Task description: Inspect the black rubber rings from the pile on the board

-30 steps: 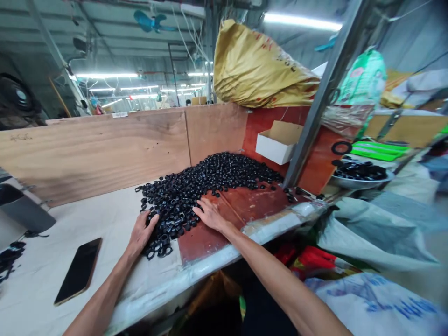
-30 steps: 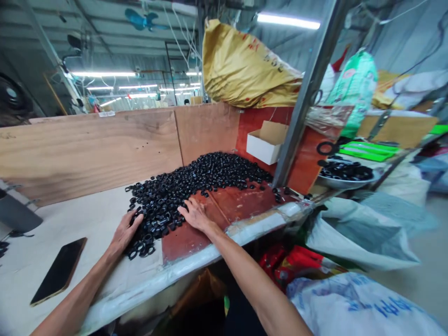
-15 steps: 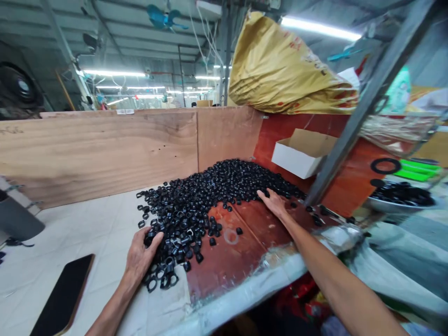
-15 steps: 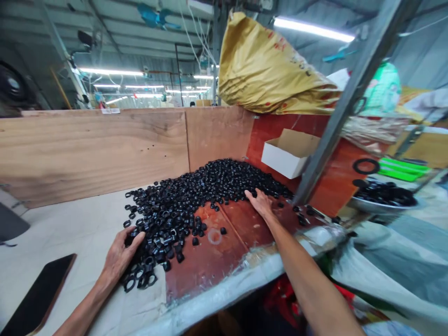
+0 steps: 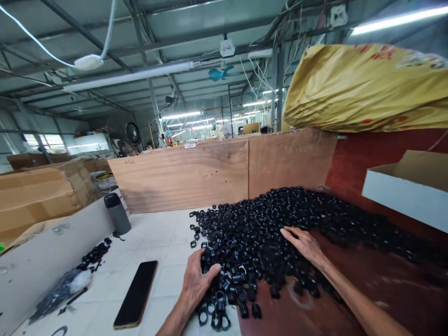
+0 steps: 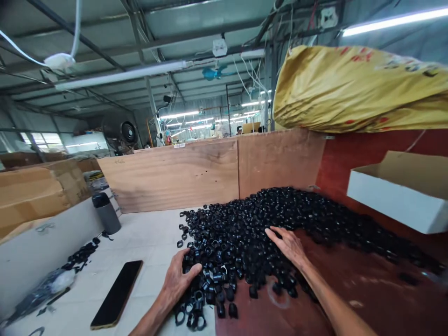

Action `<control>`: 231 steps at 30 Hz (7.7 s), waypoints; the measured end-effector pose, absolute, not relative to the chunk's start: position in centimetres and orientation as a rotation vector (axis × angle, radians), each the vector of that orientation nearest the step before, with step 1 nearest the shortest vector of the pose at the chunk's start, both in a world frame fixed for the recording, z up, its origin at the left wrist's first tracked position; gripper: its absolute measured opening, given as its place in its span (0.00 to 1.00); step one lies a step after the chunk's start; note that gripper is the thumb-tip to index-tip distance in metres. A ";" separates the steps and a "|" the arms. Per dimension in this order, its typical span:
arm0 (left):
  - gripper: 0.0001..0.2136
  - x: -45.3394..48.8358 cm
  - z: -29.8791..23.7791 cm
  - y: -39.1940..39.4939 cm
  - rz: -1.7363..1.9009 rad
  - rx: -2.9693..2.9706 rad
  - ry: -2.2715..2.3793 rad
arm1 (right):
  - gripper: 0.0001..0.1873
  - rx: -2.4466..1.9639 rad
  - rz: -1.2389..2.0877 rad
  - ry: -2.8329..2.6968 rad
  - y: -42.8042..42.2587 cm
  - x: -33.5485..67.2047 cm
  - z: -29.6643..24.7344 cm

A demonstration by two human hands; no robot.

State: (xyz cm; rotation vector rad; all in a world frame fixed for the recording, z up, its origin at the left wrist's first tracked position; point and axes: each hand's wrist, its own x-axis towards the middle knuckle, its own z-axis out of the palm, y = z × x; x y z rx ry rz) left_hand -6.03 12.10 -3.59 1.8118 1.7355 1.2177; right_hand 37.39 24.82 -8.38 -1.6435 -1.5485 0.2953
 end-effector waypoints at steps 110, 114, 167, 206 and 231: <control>0.10 -2.9 -2.6 -0.8 1.172 1.809 0.944 | 0.09 -0.959 0.804 -1.546 -1.9 16.6 -4.1; 0.09 -3.1 -2.6 -0.9 1.168 1.893 0.891 | 0.11 -0.986 0.851 -1.536 -2.0 16.5 -4.5; 0.09 -2.5 -2.2 -1.6 1.122 1.725 0.870 | 0.08 -0.913 0.500 -1.731 -3.3 16.5 -3.6; 0.08 -2.3 -1.6 -10.2 1.013 1.477 0.916 | 0.07 -1.080 0.841 -1.582 -12.0 16.4 -3.5; 0.10 -2.4 -4.7 -12.3 1.024 2.201 0.829 | 0.12 -1.298 1.341 -1.259 -14.6 16.2 -5.0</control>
